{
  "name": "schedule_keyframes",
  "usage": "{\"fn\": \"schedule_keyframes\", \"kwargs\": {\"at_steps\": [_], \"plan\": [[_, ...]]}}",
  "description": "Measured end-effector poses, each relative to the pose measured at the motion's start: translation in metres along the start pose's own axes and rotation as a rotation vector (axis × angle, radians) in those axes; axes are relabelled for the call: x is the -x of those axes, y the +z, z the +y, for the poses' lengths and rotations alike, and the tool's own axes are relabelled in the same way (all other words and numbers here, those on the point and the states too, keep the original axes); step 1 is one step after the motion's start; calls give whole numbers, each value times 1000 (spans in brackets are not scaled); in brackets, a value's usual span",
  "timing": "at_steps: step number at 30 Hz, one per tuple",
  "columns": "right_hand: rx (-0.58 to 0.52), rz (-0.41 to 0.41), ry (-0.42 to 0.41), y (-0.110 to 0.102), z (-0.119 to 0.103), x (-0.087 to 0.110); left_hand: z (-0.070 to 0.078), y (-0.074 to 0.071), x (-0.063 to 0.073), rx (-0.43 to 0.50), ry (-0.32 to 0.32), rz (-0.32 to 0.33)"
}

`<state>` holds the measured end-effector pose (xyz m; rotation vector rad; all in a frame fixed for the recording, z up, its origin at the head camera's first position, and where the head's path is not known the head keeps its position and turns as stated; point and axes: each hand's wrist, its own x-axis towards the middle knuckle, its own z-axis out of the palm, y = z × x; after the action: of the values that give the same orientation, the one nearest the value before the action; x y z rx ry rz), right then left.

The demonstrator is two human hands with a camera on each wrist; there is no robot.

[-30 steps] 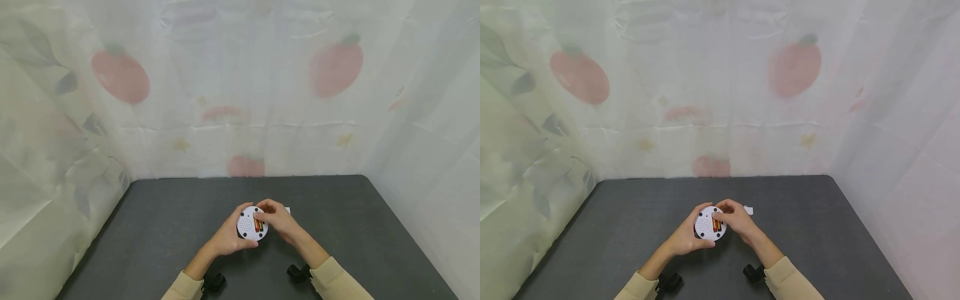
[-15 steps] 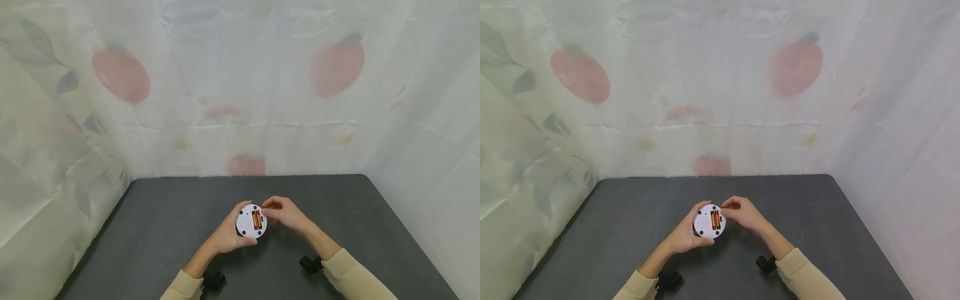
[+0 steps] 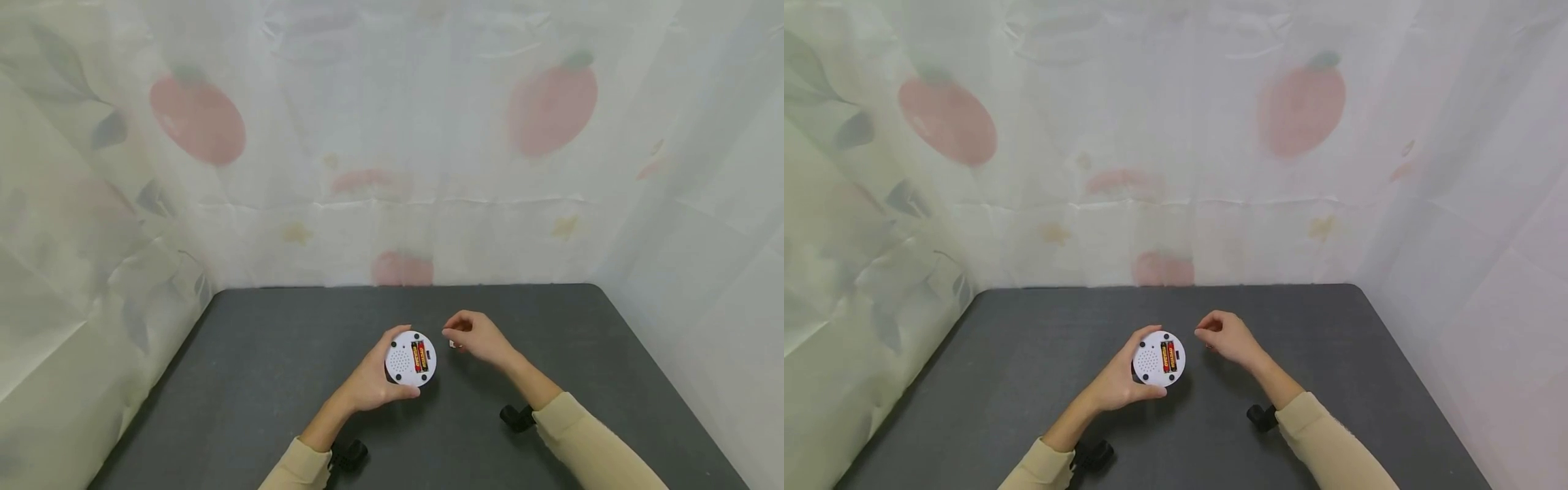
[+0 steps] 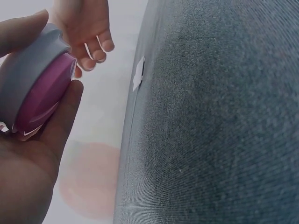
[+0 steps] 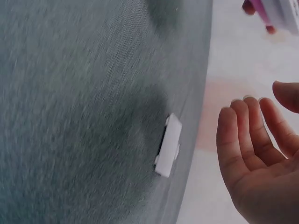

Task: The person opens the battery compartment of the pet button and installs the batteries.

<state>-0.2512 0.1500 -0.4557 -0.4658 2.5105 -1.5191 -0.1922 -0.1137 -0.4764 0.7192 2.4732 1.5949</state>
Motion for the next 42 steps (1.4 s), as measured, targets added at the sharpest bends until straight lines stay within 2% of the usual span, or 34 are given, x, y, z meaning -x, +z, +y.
{"fn": "schedule_keyframes", "kwargs": {"at_steps": [6, 17, 23, 28, 32, 37, 42], "plan": [[169, 87, -11, -5, 11, -7, -1, 0, -1, -15, 0, 5], [324, 164, 40, 0, 31, -14, -2, 0, 1, -20, -3, 9], [464, 158, 75, 1, 36, -17, -2, 0, 1, -5, 1, 0], [513, 134, 117, 3, 41, -18, -3, 1, 1, -11, 2, 1], [563, 110, 116, 4, 45, -20, -3, 1, 1, -14, 0, -4], [586, 83, 91, 2, 45, -22, -3, 1, 1, -16, 2, -8], [551, 66, 54, 0, 44, -22, -3, 0, 1, -15, 1, -8]]}}
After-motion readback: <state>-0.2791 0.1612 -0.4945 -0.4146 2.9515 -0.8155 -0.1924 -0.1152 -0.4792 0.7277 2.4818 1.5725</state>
